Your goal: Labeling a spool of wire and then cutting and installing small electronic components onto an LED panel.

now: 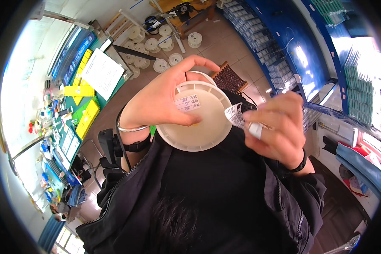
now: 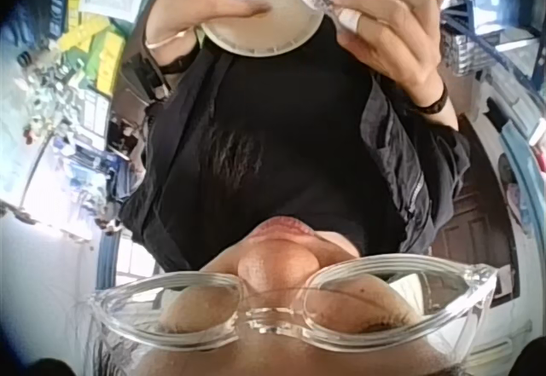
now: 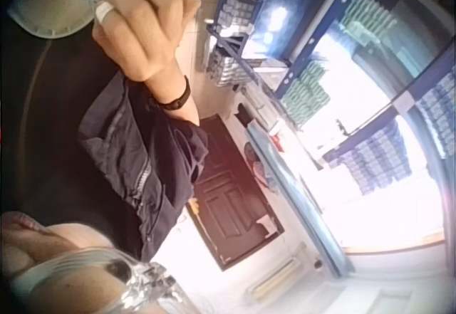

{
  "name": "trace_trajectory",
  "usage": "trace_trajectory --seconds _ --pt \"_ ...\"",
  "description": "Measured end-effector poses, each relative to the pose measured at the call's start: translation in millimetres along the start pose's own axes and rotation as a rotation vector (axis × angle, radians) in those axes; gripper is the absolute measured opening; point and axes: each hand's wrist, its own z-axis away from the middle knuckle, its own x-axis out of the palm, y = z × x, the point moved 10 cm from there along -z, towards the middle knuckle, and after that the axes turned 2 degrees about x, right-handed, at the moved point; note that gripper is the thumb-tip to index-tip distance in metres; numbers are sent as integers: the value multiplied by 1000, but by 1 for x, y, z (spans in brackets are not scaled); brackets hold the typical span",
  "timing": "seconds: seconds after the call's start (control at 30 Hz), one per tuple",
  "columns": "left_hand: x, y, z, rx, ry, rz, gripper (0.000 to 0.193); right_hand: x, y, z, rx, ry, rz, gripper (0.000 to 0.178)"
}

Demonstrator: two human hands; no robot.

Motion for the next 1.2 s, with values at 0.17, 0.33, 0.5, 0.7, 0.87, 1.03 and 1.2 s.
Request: trace_trajectory --seconds 0.17,0.33,0.5,0.7,0.87,1.03,1.2 --pt "1 1 -3 15 -16 -15 87 12 -39 18 -275 166 251 18" --pt "3 1 -2 46 -14 -60 86 41 -45 17 -278 -31 343 14" --pt "0 1 -1 29 -6 -49 85 53 -32 13 -124 -150 263 27" --pt "-6 -2 1 32 -5 -29 87 58 -11 14 4 -285 72 48" --pt "-8 -5 1 42 -7 -20 90 59 15 6 92 -288 88 61" --pt "-11 -8 3 -11 20 -3 94 63 13 8 137 -276 18 56" --pt "-12 -10 2 -2 34 27 97 63 -1 12 37 -382 -308 43"
